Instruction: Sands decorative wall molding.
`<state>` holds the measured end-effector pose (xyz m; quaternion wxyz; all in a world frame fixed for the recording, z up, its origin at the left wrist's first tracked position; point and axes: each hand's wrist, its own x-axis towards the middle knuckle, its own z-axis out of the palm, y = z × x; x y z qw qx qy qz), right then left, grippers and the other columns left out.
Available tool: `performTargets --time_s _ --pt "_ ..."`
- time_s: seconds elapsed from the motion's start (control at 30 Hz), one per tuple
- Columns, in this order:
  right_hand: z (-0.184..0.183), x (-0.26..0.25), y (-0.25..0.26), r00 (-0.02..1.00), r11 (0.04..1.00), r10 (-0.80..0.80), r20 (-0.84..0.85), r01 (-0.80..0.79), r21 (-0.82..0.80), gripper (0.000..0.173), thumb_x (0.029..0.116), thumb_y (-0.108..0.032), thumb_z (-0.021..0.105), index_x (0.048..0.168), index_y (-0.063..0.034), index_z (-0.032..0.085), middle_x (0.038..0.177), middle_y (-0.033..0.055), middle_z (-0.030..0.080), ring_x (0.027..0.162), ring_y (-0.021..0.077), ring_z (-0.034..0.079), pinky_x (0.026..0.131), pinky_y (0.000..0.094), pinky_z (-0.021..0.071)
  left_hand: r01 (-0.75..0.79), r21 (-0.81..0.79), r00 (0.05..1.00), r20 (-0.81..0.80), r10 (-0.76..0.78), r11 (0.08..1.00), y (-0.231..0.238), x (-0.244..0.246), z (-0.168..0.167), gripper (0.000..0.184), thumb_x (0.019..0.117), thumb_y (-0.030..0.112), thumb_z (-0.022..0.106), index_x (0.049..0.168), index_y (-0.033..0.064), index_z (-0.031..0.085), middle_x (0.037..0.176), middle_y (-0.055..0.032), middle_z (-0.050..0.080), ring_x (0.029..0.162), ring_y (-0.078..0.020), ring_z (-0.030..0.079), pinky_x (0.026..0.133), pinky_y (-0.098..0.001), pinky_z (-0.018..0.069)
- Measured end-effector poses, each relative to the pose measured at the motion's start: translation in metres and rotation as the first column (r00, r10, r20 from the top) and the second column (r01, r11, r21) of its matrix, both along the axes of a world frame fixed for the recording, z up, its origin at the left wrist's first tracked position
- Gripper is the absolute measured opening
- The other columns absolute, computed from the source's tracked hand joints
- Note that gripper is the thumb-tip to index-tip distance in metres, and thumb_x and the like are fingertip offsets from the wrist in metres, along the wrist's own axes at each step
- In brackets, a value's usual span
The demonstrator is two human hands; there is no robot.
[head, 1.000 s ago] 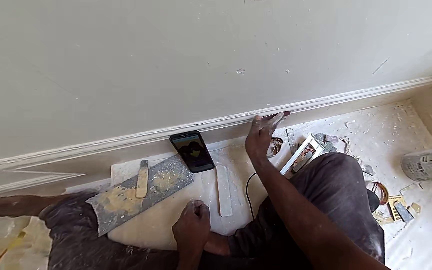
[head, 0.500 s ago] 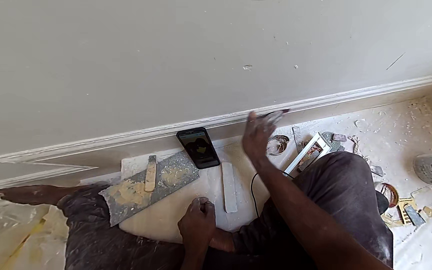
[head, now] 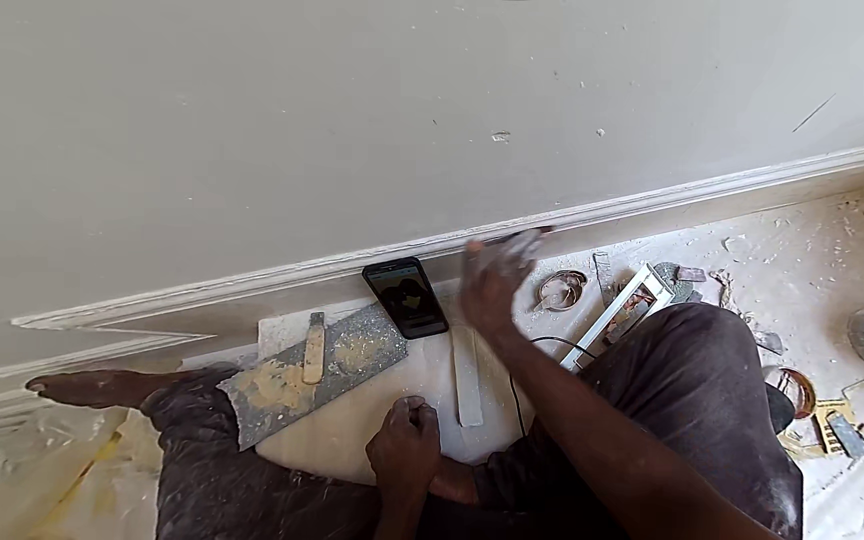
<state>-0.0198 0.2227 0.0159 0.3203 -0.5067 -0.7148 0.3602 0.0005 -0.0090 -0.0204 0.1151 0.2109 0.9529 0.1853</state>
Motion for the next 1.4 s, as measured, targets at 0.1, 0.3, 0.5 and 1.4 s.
performTargets --time_s 0.1,0.3,0.5,1.4 --pt "0.012 0.041 0.080 0.963 0.962 -0.262 0.058 0.266 -0.061 0.077 0.1101 -0.048 0.028 0.153 0.0169 0.027 0.163 0.0394 0.014 0.155 0.0506 0.012 0.125 0.0620 0.0107 0.013 -0.016 1.000 0.028 -0.013 1.000 0.006 -0.001 0.000 0.023 0.0982 0.020 0.056 0.103 0.0043 0.073 0.083 -0.0125 0.071 0.080 -0.0320 0.069 0.077 -0.0597 0.0498" --pt "0.008 0.022 0.053 0.970 0.971 -0.232 -0.069 0.227 -0.071 0.079 0.1102 -0.048 0.031 0.155 0.0162 0.021 0.164 0.0395 0.012 0.155 0.0506 0.011 0.128 0.0555 0.0099 0.030 -0.025 0.999 0.043 -0.029 0.999 0.010 -0.003 -0.003 0.024 0.0983 0.020 0.056 0.106 0.0039 0.073 0.087 -0.0142 0.072 0.085 -0.0337 0.069 0.084 -0.0634 0.0484" --pt "0.003 -0.007 -0.011 0.992 0.997 0.050 -0.115 -0.058 -0.059 0.095 0.1050 -0.060 0.027 0.158 0.0162 0.003 0.166 0.0379 -0.007 0.157 0.0480 -0.008 0.126 0.0575 -0.0102 0.014 0.009 1.000 0.008 -0.014 1.000 -0.002 0.000 -0.004 0.025 0.0974 0.019 0.056 0.105 0.0016 0.072 0.085 -0.0160 0.071 0.080 -0.0347 0.069 0.074 -0.0617 0.0500" --pt "0.019 0.012 0.057 0.941 0.958 -0.266 -0.210 0.281 0.048 0.076 0.1110 -0.042 0.029 0.158 0.0146 0.010 0.165 0.0382 0.001 0.156 0.0489 0.003 0.129 0.0516 0.0075 0.046 -0.092 0.998 0.055 -0.041 0.995 0.010 -0.003 -0.002 0.025 0.0990 0.022 0.056 0.107 0.0053 0.072 0.089 -0.0129 0.072 0.087 -0.0330 0.069 0.086 -0.0646 0.0468"
